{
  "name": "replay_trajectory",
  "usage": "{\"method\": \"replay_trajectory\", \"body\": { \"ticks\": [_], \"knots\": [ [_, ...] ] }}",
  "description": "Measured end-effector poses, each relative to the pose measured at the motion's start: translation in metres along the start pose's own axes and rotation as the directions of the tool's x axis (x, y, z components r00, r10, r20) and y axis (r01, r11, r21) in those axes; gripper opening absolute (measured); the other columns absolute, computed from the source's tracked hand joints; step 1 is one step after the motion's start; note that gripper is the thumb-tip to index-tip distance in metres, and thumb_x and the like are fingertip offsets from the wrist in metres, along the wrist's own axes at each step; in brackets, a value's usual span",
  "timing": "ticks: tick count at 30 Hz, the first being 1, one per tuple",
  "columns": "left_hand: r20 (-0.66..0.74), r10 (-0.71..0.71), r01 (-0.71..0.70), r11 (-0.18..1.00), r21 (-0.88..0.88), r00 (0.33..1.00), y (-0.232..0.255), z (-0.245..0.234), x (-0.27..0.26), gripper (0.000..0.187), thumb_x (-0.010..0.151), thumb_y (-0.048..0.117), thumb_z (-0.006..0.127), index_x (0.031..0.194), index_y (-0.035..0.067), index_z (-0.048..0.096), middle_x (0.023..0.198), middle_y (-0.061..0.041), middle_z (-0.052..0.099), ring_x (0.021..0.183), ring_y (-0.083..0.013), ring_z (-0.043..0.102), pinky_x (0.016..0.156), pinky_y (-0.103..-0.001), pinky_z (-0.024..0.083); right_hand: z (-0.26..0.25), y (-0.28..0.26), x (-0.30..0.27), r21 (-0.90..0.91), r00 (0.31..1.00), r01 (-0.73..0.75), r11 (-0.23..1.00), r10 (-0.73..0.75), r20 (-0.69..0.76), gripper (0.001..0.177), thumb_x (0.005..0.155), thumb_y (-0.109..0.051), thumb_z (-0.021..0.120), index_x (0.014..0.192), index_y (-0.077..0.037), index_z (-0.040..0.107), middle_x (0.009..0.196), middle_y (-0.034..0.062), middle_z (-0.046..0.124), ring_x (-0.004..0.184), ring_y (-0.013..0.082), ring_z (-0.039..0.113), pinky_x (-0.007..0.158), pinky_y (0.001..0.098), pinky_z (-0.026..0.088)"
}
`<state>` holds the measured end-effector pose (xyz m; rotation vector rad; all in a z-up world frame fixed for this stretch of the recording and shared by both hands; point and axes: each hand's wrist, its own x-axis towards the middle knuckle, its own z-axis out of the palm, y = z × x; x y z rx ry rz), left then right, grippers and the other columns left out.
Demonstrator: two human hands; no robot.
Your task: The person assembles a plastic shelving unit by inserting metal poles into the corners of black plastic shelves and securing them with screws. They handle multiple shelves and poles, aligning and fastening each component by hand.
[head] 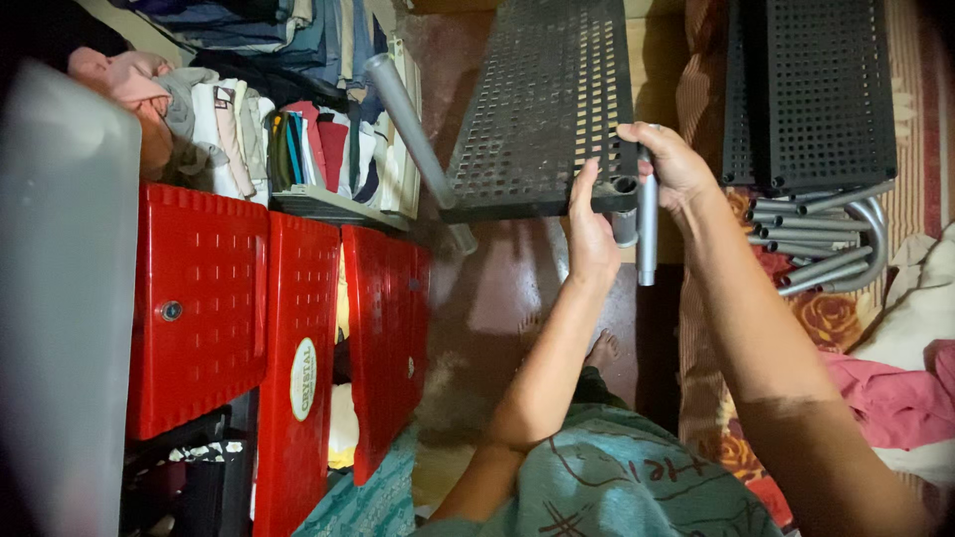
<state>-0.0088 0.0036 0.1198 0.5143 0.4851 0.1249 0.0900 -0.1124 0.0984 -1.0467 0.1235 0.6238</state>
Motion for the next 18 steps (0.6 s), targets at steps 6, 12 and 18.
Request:
{"method": "replay_trajectory", "body": {
  "ticks": [6, 12, 18],
  "knots": [
    [-0.129, 0.188, -0.162, 0.969, 0.187, 0.974, 0.018, 0.021, -0.008, 0.04, 0.107, 0.036, 0.056, 0.112, -0.002, 0.068, 0.094, -0.005, 0.073, 0.079, -0.016, 0.069, 0.078, -0.035, 0.054, 0.007, 0.026, 0.007, 0.189, 0.999, -0.028, 0.982, 0.035, -0.032, 0.023, 0.094, -0.022, 0.074, 0.079, -0.016, 0.057, 0.061, -0.0073, 0.049, 0.047, 0.0015, 0.039, 0.042, 0.0168, 0.032],
    [0.099, 0.159, -0.185, 0.901, 0.393, 0.982, 0.032, -0.008, -0.005, 0.057, 0.112, 0.05, 0.039, 0.123, -0.002, 0.063, 0.11, -0.01, 0.07, 0.098, -0.0141, 0.066, 0.093, -0.029, 0.05, 0.007, 0.044, 0.011, 0.344, 0.992, -0.065, 0.937, 0.097, -0.076, 0.02, 0.093, -0.022, 0.073, 0.083, -0.013, 0.059, 0.061, -0.0051, 0.049, 0.047, 0.0029, 0.04, 0.043, 0.017, 0.034],
    [-0.024, -0.029, 0.03, 0.997, 0.076, 0.999, 0.041, -0.037, 0.015, 0.044, 0.104, 0.038, 0.055, 0.132, 0.004, 0.057, 0.119, -0.009, 0.065, 0.108, -0.0198, 0.062, 0.095, -0.035, 0.049, 0.01, 0.069, 0.006, 0.309, 0.991, -0.045, 0.95, 0.082, -0.11, 0.02, 0.094, -0.021, 0.072, 0.086, -0.012, 0.056, 0.063, -0.003, 0.052, 0.045, 0.0052, 0.041, 0.041, 0.0192, 0.035]
  ]
}}
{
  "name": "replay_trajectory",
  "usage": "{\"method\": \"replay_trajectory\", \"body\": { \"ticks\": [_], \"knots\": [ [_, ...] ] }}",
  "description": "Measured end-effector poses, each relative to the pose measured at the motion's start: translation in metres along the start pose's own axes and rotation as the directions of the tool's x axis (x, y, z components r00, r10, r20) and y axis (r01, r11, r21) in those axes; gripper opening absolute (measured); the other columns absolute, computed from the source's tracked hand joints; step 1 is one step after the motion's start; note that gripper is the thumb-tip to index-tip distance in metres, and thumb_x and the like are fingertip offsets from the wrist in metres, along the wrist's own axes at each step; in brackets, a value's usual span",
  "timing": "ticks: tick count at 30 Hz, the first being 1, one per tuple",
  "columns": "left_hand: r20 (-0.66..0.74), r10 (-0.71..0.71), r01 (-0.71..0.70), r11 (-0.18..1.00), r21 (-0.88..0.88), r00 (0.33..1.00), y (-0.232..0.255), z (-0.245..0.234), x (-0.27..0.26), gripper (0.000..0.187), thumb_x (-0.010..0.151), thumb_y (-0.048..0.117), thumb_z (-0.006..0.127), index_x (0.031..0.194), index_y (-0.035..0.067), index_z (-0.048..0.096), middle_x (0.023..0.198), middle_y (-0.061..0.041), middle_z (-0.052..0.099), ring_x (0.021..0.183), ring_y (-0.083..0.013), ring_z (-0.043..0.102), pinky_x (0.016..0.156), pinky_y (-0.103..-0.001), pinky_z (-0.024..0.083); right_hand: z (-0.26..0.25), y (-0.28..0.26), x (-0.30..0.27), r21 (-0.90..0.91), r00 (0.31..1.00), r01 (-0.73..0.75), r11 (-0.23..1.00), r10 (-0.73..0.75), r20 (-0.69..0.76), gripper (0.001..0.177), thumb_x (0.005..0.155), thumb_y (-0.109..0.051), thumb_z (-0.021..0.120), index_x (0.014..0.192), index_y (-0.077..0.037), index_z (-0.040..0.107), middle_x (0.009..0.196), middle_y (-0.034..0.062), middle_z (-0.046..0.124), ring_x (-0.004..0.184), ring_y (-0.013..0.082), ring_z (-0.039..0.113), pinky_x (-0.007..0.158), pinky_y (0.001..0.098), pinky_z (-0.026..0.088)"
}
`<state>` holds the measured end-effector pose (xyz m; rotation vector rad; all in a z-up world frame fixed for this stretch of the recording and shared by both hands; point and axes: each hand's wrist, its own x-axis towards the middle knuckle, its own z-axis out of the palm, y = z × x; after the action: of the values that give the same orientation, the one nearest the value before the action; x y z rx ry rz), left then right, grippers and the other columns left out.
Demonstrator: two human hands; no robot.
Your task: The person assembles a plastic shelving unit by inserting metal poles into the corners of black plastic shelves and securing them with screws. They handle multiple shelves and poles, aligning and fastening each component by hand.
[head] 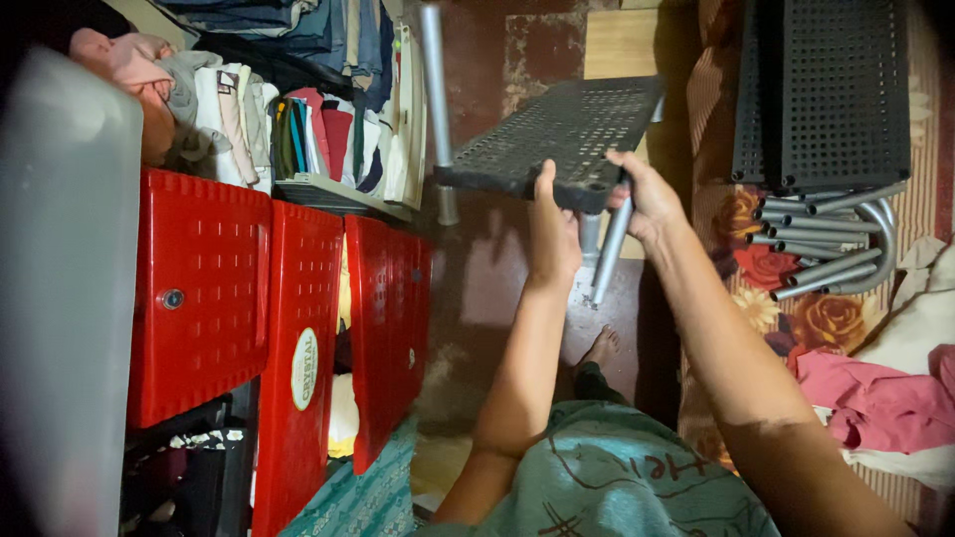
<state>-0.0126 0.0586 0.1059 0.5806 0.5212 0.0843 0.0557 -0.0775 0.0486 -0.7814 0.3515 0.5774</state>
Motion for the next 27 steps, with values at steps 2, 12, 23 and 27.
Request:
{"method": "replay_trajectory", "body": {
  "ticks": [2, 12, 23, 27],
  "knots": [
    [-0.073, -0.048, 0.038, 0.991, -0.13, 0.996, -0.002, -0.006, 0.017, 0.042, 0.1, 0.033, 0.06, 0.131, 0.004, 0.059, 0.12, -0.008, 0.066, 0.111, -0.0216, 0.063, 0.097, -0.037, 0.05, -0.005, 0.01, 0.002, 0.017, 0.999, 0.017, 1.0, -0.018, 0.034, 0.022, 0.095, -0.021, 0.072, 0.085, -0.012, 0.054, 0.063, -0.0023, 0.05, 0.046, 0.0062, 0.042, 0.041, 0.0204, 0.035],
    [-0.33, -0.119, 0.066, 0.984, -0.168, 0.936, -0.02, -0.019, 0.063, 0.042, 0.086, 0.012, 0.068, 0.126, 0.001, 0.061, 0.12, -0.013, 0.066, 0.102, -0.0293, 0.068, 0.085, -0.044, 0.057, -0.007, 0.02, -0.005, 0.032, 0.997, 0.046, 0.998, -0.043, -0.066, 0.016, 0.093, -0.016, 0.07, 0.088, -0.013, 0.055, 0.07, -0.0032, 0.054, 0.049, 0.0044, 0.043, 0.043, 0.0198, 0.036],
    [-0.411, 0.078, -0.092, 0.996, -0.014, 0.908, -0.004, 0.005, 0.046, 0.033, 0.086, 0.01, 0.065, 0.117, -0.001, 0.067, 0.116, -0.012, 0.068, 0.1, -0.0255, 0.068, 0.082, -0.037, 0.057, 0.017, 0.008, -0.011, -0.079, 0.991, 0.034, 0.996, -0.044, -0.129, 0.017, 0.093, -0.023, 0.068, 0.089, -0.011, 0.057, 0.069, -0.0036, 0.053, 0.048, 0.0035, 0.04, 0.042, 0.0199, 0.034],
    [-0.45, 0.033, -0.061, 0.997, -0.048, 0.892, -0.004, 0.022, 0.041, 0.037, 0.089, 0.019, 0.067, 0.119, -0.002, 0.064, 0.117, -0.012, 0.068, 0.094, -0.0242, 0.069, 0.077, -0.038, 0.058, 0.011, 0.005, -0.006, -0.044, 0.993, 0.069, 0.997, -0.073, -0.088, 0.016, 0.093, -0.022, 0.069, 0.091, -0.011, 0.057, 0.07, -0.0039, 0.053, 0.049, 0.0029, 0.04, 0.042, 0.0194, 0.032]
  ]
}}
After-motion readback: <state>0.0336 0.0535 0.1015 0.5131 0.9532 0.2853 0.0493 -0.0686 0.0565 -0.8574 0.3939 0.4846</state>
